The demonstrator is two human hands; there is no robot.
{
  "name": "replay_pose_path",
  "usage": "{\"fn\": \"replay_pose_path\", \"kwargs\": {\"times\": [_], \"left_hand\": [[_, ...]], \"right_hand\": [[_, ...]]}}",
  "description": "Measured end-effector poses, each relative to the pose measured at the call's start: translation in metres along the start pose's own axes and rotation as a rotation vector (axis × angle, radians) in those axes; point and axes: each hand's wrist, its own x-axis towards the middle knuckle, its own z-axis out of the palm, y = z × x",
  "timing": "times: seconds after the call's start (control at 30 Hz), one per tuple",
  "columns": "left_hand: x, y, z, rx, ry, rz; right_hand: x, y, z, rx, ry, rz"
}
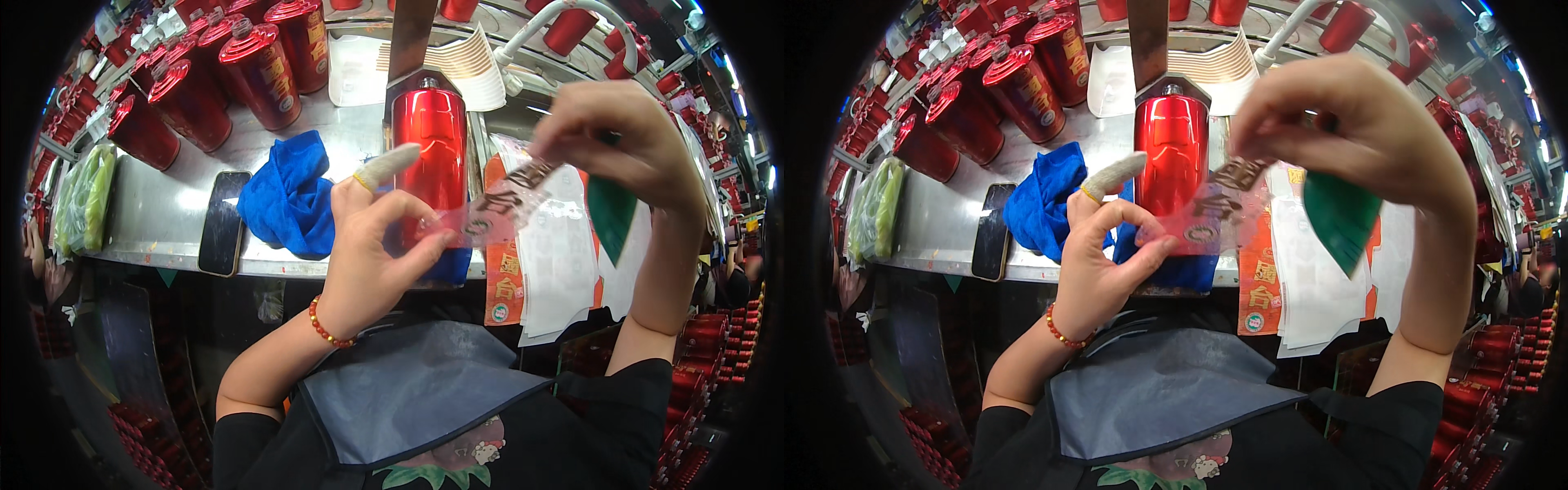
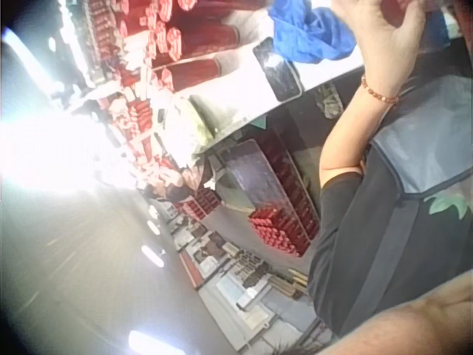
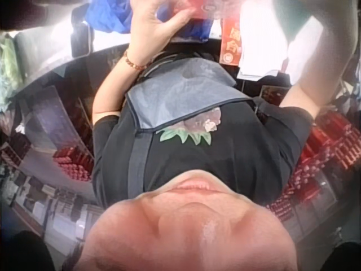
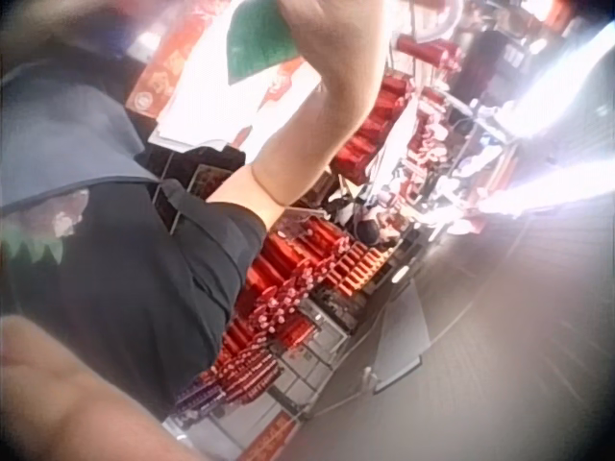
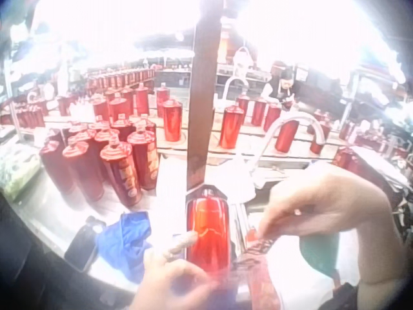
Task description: The person picks up a red cylindrical can and wipes its surface with a green sponge, then uses a blue cloth to dry it. The person repeats this process on multiple cans, rotating each can to clean all sides before placing it back on the counter.
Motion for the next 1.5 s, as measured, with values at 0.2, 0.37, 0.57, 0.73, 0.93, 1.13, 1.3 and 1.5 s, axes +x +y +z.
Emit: {"fn": "replay_pose_path", "kwargs": {"times": [0.2,0.37,0.57,0.73,0.93,1.13,1.3,1.5], "left_hand": [[0.003,-0.025,0.013,0.034,0.097,-0.079],[0.004,-0.031,0.012,-0.113,0.032,-0.221],[0.006,-0.037,0.007,-0.336,-0.017,-0.396],[0.005,-0.034,0.001,-0.589,-0.078,-0.601],[0.002,-0.035,-0.006,-0.947,-0.018,-0.597],[0.008,-0.049,-0.009,-0.668,0.031,-0.543],[0.005,-0.050,0.015,-0.285,-0.122,-0.388],[0.004,-0.051,0.013,-0.397,-0.171,-0.407]], "right_hand": [[0.046,0.048,0.026,0.080,0.006,0.020],[0.065,0.073,0.043,0.032,-0.003,0.055],[0.070,0.088,0.052,0.066,0.048,0.068],[0.072,0.092,0.059,0.052,0.145,0.044],[0.053,0.104,0.062,-0.098,0.413,0.325],[-0.022,0.072,0.109,0.623,0.293,0.635],[-0.029,0.031,0.160,1.067,0.344,0.630],[-0.027,0.026,0.177,1.053,0.450,0.620]]}}
